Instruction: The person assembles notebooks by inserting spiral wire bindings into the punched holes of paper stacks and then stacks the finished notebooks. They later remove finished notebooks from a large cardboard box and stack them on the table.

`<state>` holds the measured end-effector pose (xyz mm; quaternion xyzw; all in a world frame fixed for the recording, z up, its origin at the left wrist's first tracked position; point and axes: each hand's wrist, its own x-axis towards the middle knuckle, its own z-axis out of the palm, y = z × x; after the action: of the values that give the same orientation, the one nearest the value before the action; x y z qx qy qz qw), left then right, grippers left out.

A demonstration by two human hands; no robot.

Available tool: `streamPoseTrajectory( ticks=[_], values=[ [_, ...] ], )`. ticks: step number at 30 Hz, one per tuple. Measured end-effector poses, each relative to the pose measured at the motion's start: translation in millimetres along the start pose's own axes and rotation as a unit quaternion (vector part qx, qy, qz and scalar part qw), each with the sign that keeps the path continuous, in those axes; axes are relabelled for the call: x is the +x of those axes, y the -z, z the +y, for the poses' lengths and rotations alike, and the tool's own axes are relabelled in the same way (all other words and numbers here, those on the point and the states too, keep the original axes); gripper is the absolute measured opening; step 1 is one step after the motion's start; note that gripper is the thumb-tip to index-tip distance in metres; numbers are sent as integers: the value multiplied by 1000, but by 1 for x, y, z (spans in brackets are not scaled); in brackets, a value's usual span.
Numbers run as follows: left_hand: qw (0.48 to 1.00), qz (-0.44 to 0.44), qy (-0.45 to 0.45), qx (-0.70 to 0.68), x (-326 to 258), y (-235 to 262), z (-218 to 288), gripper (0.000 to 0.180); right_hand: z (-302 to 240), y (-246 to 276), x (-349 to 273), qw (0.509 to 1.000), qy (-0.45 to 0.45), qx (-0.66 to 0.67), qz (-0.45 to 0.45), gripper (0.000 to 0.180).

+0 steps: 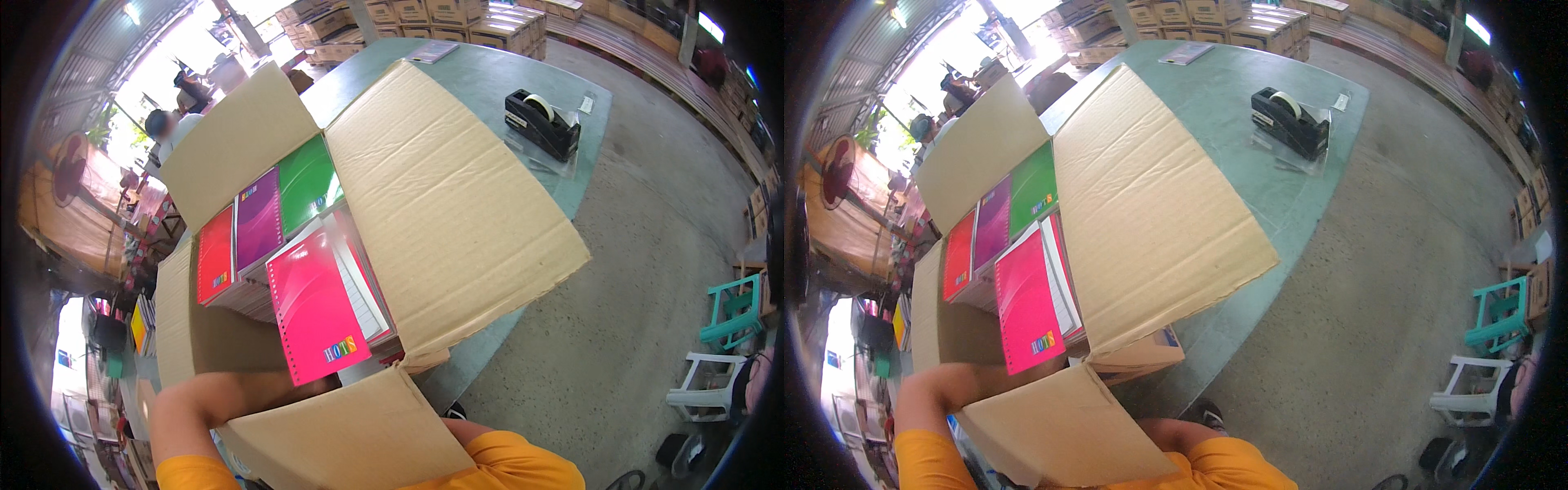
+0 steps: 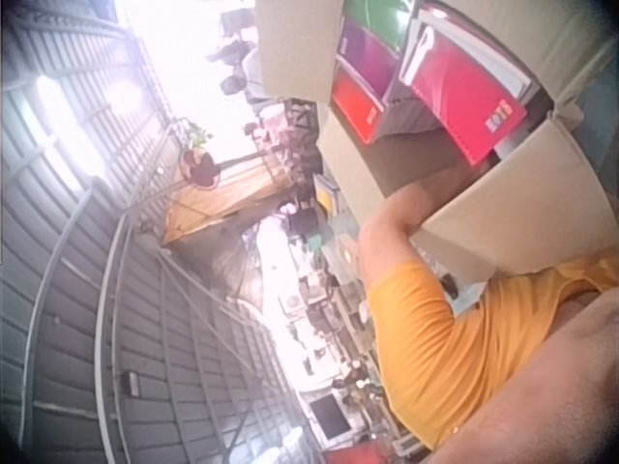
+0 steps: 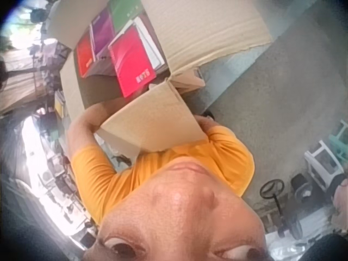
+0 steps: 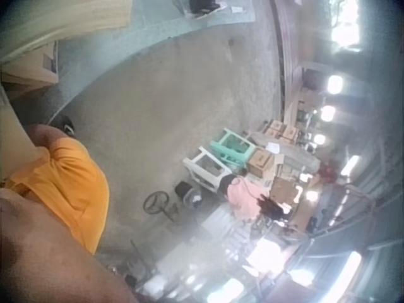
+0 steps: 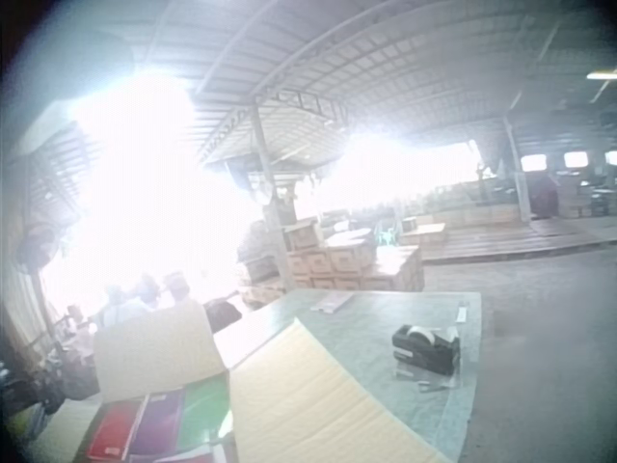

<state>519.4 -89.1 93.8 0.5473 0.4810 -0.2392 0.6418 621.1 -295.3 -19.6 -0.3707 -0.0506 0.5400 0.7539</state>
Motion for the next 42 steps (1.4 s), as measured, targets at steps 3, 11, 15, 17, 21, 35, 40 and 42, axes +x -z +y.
streamPoseTrajectory(
  ticks=[3,11,15,17,21,35,40,42],
  values=[
    [1000,11,-2,-8,-17,-2,-7,58,6,-7,-4,999,-19,1,-27,93],
    [996,-13,-29,-79,-78,9,43,54,13,-13,-3,998,-41,-14,-48,93],
    [976,43,-90,-193,-146,28,42,53,30,-34,1,994,-69,-12,-89,93],
    [952,-2,-207,-228,-180,34,40,55,36,-43,1,991,-80,-9,-104,92],
    [869,119,-411,-248,-245,43,10,50,51,-61,0,983,-113,-6,-145,92],
    [653,380,-341,-560,-259,122,-257,65,136,-104,26,942,-256,78,-202,91],
    [581,315,-363,-657,-225,182,-288,68,162,-116,31,932,-277,110,-207,91],
    [551,266,-376,-696,-205,217,-269,64,164,-118,36,933,-272,118,-202,91]
  ],
)
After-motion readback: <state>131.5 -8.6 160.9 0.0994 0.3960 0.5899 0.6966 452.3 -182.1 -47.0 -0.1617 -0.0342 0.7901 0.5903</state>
